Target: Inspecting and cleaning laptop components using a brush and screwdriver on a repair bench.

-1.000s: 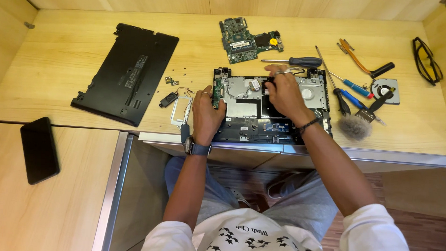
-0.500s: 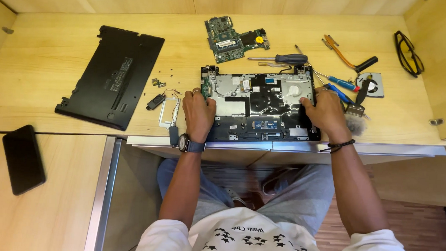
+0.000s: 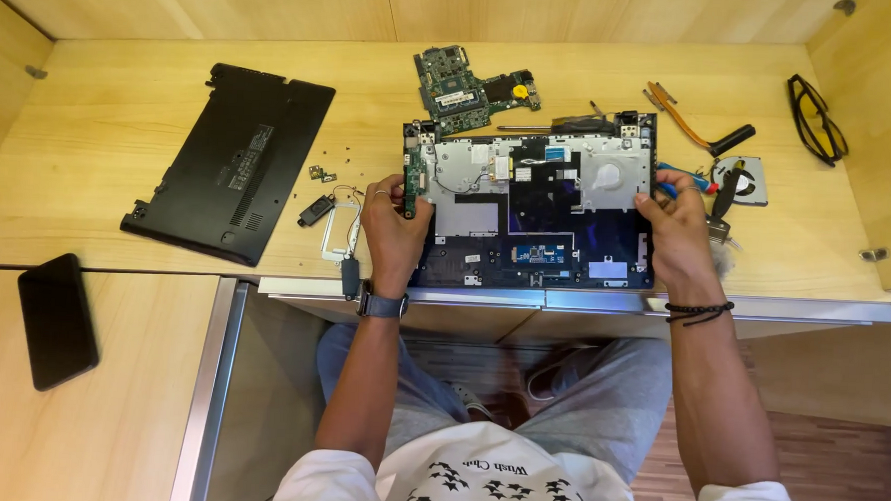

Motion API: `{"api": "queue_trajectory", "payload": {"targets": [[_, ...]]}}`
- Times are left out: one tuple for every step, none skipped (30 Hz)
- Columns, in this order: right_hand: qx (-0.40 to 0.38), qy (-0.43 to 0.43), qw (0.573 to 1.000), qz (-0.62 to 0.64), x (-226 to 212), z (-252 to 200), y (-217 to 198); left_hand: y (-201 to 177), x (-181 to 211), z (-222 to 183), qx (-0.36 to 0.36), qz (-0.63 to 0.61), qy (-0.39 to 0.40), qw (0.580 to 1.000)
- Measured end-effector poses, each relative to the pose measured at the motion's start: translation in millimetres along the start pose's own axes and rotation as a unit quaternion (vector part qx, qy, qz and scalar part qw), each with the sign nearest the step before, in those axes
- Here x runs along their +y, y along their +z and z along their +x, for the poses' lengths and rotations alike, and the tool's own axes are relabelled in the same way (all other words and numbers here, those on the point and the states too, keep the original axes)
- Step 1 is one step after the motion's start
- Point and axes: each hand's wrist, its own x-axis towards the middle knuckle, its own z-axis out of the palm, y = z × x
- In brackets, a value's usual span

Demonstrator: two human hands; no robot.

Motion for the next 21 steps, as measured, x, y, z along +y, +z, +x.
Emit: {"api": "queue_trajectory", "payload": {"targets": [[0.0, 0.0, 1.0, -0.001, -2.7, -2.3, 0.4, -1.5, 3.6, 0.5, 0.0, -0.001, -0.001, 1.0], [0.0, -0.01, 1.0, 0.017, -5.4, -4.6, 0.9, -3.0, 7.2, 1.0, 0.0, -0.031, -0.005, 1.0], [0.0, -0.019, 0.999, 0.035, -7.7, -7.5, 1.7, -5.2, 10.5, 0.7, -0.001, -0.061, -0.009, 0.998], [-0.002, -0.018, 0.999, 0.034, 1.7, -4.4, -2.5, -4.3, 10.2, 0.2, 0.0, -0.061, -0.011, 0.998], [0.0, -0.033, 0.998, 0.049, 10.8, 0.1, -5.6, -3.9, 9.9, 1.0, -0.005, -0.105, -0.007, 0.994], [0.002, -0.048, 0.997, 0.065, 19.8, 4.6, -8.7, -3.4, 9.8, 1.7, -0.01, -0.15, -0.002, 0.989], [0.001, -0.049, 0.997, 0.065, 24.2, 5.9, -8.5, -2.6, 4.8, 4.2, -0.008, -0.15, -0.002, 0.989], [0.009, -0.067, 0.994, 0.085, 28.7, 7.4, -8.5, -1.6, -0.1, 6.7, -0.022, -0.205, -0.009, 0.978], [0.018, -0.085, 0.991, 0.105, 33.2, 8.4, -9.1, -0.4, -4.9, 8.7, -0.036, -0.26, -0.015, 0.965], [0.016, -0.085, 0.991, 0.105, 33.0, 9.5, -10.4, -2.5, -1.3, 8.5, -0.035, -0.26, -0.015, 0.965], [0.017, -0.102, 0.989, 0.109, 33.5, 10.2, -10.8, -5.4, 1.9, 8.8, -0.041, -0.295, -0.019, 0.954], [0.017, -0.119, 0.986, 0.112, 34.2, 11.2, -11.2, -7.9, 5.0, 9.1, -0.048, -0.33, -0.023, 0.942], [0.018, -0.117, 0.987, 0.111, 32.6, 10.5, -9.7, -8.1, 3.3, 10.4, -0.048, -0.33, -0.025, 0.942], [0.02, -0.13, 0.984, 0.118, 31.2, 9.9, -8.1, -8.2, 1.5, 11.8, -0.05, -0.337, -0.026, 0.94], [0.02, -0.142, 0.982, 0.124, 30.0, 9.4, -6.1, -8.7, -0.7, 12.5, -0.051, -0.344, -0.027, 0.937], [0.02, -0.14, 0.982, 0.123, 34.2, 10.9, -8.7, -8.7, 0.8, 11.8, -0.051, -0.344, -0.029, 0.937], [0.022, -0.147, 0.981, 0.127, 38.6, 12.9, -10.3, -9.3, 2.3, 11.9, -0.054, -0.342, -0.029, 0.938], [0.025, -0.153, 0.979, 0.13, 42.8, 14.7, -12.0, -10.0, 3.9, 11.8, -0.058, -0.34, -0.028, 0.938], [0.025, -0.153, 0.979, 0.13, 40.7, 14.1, -8.4, -8.0, -1.1, 11.7, -0.058, -0.341, -0.028, 0.938], [0.032, -0.164, 0.976, 0.138, 38.4, 13.4, -4.9, -6.1, -5.9, 11.6, -0.059, -0.322, -0.03, 0.944], [0.038, -0.176, 0.973, 0.148, 36.0, 13.7, -0.2, -4.8, -10.7, 11.9, -0.059, -0.303, -0.03, 0.951]]}}
